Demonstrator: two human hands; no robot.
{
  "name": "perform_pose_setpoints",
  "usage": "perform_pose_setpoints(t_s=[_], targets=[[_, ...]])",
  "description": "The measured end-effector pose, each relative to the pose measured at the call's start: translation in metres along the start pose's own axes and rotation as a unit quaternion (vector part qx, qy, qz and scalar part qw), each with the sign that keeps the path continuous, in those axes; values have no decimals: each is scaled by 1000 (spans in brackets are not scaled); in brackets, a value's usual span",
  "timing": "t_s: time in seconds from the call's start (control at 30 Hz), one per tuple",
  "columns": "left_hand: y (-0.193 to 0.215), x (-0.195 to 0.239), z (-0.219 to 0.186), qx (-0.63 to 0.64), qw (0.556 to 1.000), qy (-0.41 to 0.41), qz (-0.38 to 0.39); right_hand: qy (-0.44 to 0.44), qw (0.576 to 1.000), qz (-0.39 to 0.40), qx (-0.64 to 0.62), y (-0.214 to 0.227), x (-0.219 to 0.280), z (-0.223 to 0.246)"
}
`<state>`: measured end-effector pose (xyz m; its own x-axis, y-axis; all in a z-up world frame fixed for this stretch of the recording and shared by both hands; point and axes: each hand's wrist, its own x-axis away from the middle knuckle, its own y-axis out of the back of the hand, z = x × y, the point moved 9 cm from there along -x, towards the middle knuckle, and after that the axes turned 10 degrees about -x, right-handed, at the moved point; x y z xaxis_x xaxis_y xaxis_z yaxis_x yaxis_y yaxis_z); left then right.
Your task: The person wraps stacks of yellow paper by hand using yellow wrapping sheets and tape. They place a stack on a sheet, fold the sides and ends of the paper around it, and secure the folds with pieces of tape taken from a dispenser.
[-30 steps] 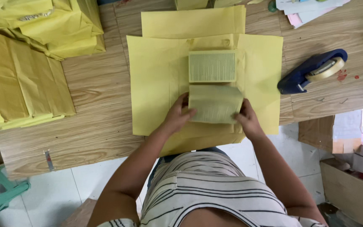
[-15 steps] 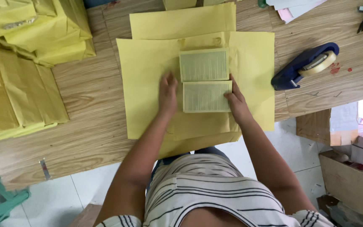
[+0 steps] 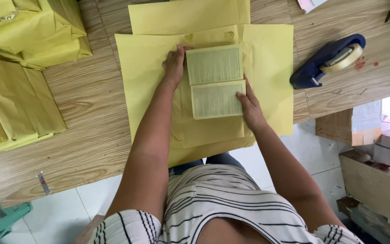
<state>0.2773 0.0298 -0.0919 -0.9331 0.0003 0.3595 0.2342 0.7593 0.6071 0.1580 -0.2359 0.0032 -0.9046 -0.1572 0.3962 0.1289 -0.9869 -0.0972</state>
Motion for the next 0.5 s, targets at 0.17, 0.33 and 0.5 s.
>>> perform_pose_setpoints(t_s=[0.17, 0.33, 0.5], targets=[[-1, -2, -1, 42, 999, -27, 10, 50, 998, -13, -29, 3, 1, -16], [1, 1, -4, 37, 999, -27, 11, 124, 992, -16, -34, 9, -1, -37], [9, 4, -14, 7, 1000, -13, -2, 129, 990, -50, -16, 3, 7, -23]])
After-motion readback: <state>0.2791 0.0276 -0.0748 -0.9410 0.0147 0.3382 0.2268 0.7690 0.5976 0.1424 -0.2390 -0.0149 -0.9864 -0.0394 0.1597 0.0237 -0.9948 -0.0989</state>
